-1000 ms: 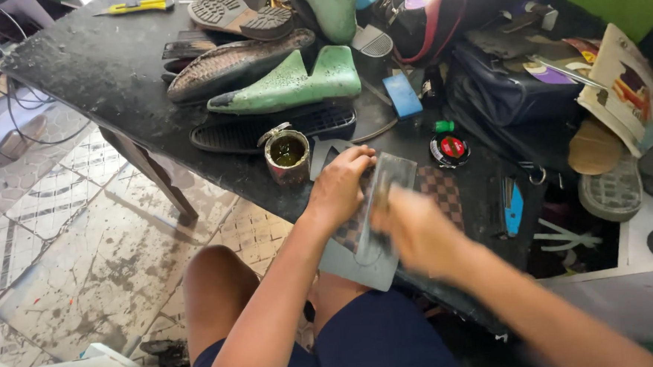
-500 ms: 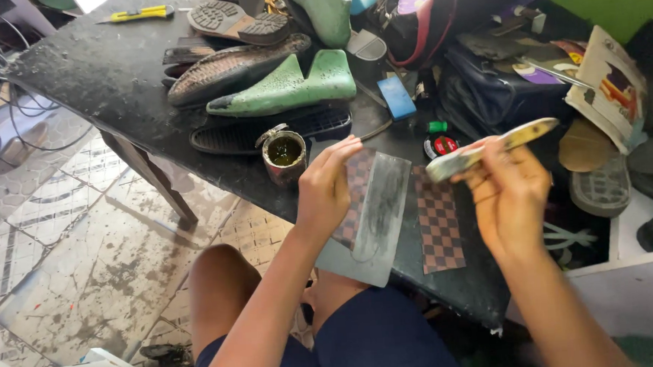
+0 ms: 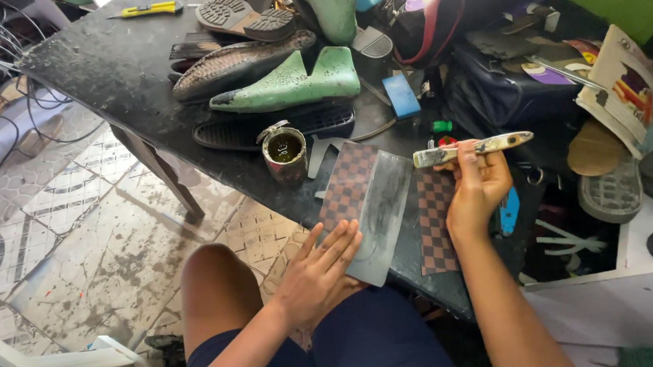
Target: Apply adhesive to a shoe upper material and inspect the material.
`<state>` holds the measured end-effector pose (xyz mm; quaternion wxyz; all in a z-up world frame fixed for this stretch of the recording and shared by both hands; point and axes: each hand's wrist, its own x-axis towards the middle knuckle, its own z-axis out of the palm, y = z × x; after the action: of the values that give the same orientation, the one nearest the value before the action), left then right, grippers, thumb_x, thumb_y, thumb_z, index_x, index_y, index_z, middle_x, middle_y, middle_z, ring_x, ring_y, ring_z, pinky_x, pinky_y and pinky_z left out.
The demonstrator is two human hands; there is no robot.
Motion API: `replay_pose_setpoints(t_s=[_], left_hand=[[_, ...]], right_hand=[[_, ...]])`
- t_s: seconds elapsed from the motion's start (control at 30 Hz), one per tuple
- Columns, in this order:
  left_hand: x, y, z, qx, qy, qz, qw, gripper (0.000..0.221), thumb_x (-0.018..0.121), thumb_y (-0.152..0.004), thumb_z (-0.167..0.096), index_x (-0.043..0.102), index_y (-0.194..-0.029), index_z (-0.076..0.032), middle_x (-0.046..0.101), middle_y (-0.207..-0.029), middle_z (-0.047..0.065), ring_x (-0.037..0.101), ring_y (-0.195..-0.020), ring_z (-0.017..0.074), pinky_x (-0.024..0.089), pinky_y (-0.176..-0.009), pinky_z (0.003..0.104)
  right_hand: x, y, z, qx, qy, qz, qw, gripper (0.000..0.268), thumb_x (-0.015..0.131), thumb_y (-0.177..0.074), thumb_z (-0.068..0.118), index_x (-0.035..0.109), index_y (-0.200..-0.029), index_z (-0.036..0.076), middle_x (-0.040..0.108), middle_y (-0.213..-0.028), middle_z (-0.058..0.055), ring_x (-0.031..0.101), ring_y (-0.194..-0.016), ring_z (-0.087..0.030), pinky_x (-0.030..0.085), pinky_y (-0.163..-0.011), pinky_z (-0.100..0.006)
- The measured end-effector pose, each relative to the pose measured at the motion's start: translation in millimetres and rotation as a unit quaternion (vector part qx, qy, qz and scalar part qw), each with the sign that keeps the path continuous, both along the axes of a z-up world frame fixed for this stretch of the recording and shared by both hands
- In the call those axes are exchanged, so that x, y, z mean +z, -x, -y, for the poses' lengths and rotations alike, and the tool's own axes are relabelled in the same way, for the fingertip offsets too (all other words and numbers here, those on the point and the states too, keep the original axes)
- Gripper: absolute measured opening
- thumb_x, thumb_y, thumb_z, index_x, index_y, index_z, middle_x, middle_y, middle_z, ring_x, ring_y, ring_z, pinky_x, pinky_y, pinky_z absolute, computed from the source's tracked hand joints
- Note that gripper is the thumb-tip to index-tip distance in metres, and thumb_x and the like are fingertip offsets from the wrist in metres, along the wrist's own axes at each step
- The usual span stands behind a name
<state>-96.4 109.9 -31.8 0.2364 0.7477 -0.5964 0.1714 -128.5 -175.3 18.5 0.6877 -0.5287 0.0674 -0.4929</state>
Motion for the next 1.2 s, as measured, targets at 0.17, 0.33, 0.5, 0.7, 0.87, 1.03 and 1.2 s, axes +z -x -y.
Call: replay_pose_setpoints(t_s=[0.17, 0.33, 0.5, 0.7, 0.87, 1.03, 1.2], left_hand=[[11.9, -5.3, 14.0, 0.002, 0.018, -0.008, 1.000, 0.063, 0.058, -0.092, -0.021, 0.048, -0.148, 0.007, 0.047, -0.158, 0.020, 0.036, -0.152, 0.0299, 0.021, -0.126, 0.050], [22.2, 0.8, 27.4, 0.019, 0.048, -0.029, 0.998, 0.056, 0.057, -0.094, -0.018, 0.053, -0.144, 0.008, 0.053, -0.152, 0.022, 0.046, -0.147, 0.0312, 0.027, -0.125, 0.048], [27.9, 5.4, 39.2, 0.042, 0.028, -0.021, 0.998, 0.059, 0.062, -0.096, -0.030, 0.053, -0.141, 0.008, 0.053, -0.151, 0.022, 0.046, -0.147, 0.0321, 0.029, -0.124, 0.047], [26.7, 6.3, 33.0, 0.012, 0.062, -0.060, 0.996, 0.077, 0.066, -0.092, -0.045, 0.049, -0.144, 0.009, 0.050, -0.151, 0.026, 0.040, -0.148, 0.0349, 0.025, -0.123, 0.048], [30.8, 7.3, 25.0, -0.001, 0.095, -0.060, 0.994, 0.074, 0.068, -0.093, -0.042, 0.050, -0.146, 0.007, 0.052, -0.151, 0.024, 0.043, -0.148, 0.0351, 0.027, -0.124, 0.049], [8.3, -11.5, 14.1, 0.041, 0.220, -0.110, 0.968, 0.065, 0.071, -0.100, -0.032, 0.051, -0.147, 0.006, 0.061, -0.149, 0.017, 0.053, -0.147, 0.0275, 0.034, -0.128, 0.046], [30.8, -48.3, 15.1, 0.162, 0.466, -0.189, 0.849, 0.086, 0.072, -0.102, -0.022, 0.015, -0.161, 0.007, 0.028, -0.167, 0.026, 0.032, -0.157, 0.0362, 0.025, -0.130, 0.048]], right_hand=[[-2.9, 8.3, 6.4, 0.012, -0.027, -0.008, 1.000, 0.010, 0.062, -0.107, 0.009, 0.063, -0.107, -0.002, 0.069, -0.095, -0.009, 0.069, -0.081, -0.017, 0.060, -0.075, -0.033], [-0.9, 9.7, 10.5, 0.030, -0.046, -0.015, 0.998, 0.011, 0.061, -0.108, 0.009, 0.063, -0.106, -0.002, 0.069, -0.093, -0.009, 0.069, -0.079, -0.017, 0.059, -0.074, -0.033], [0.6, 9.6, 8.2, 0.048, -0.042, -0.027, 0.998, 0.010, 0.061, -0.107, 0.009, 0.063, -0.105, -0.001, 0.069, -0.093, -0.009, 0.069, -0.079, -0.016, 0.060, -0.074, -0.033], [1.2, 9.6, 8.2, 0.055, -0.035, -0.039, 0.997, 0.012, 0.062, -0.107, 0.011, 0.063, -0.105, -0.001, 0.069, -0.092, -0.009, 0.069, -0.077, -0.016, 0.059, -0.074, -0.032], [-3.9, 9.1, 11.8, 0.048, -0.017, -0.048, 0.998, 0.012, 0.062, -0.108, 0.011, 0.063, -0.106, -0.001, 0.069, -0.092, -0.009, 0.068, -0.077, -0.015, 0.059, -0.075, -0.031], [9.9, 6.6, -4.9, 0.030, 0.038, -0.053, 0.997, 0.009, 0.063, -0.106, 0.008, 0.063, -0.111, -0.001, 0.069, -0.099, -0.007, 0.068, -0.087, -0.013, 0.057, -0.083, -0.029], [67.5, -6.4, -39.5, 0.015, 0.307, -0.061, 0.950, 0.013, 0.072, -0.101, -0.001, 0.069, -0.114, -0.003, 0.064, -0.116, -0.005, 0.059, -0.102, -0.012, 0.048, -0.091, -0.025]])
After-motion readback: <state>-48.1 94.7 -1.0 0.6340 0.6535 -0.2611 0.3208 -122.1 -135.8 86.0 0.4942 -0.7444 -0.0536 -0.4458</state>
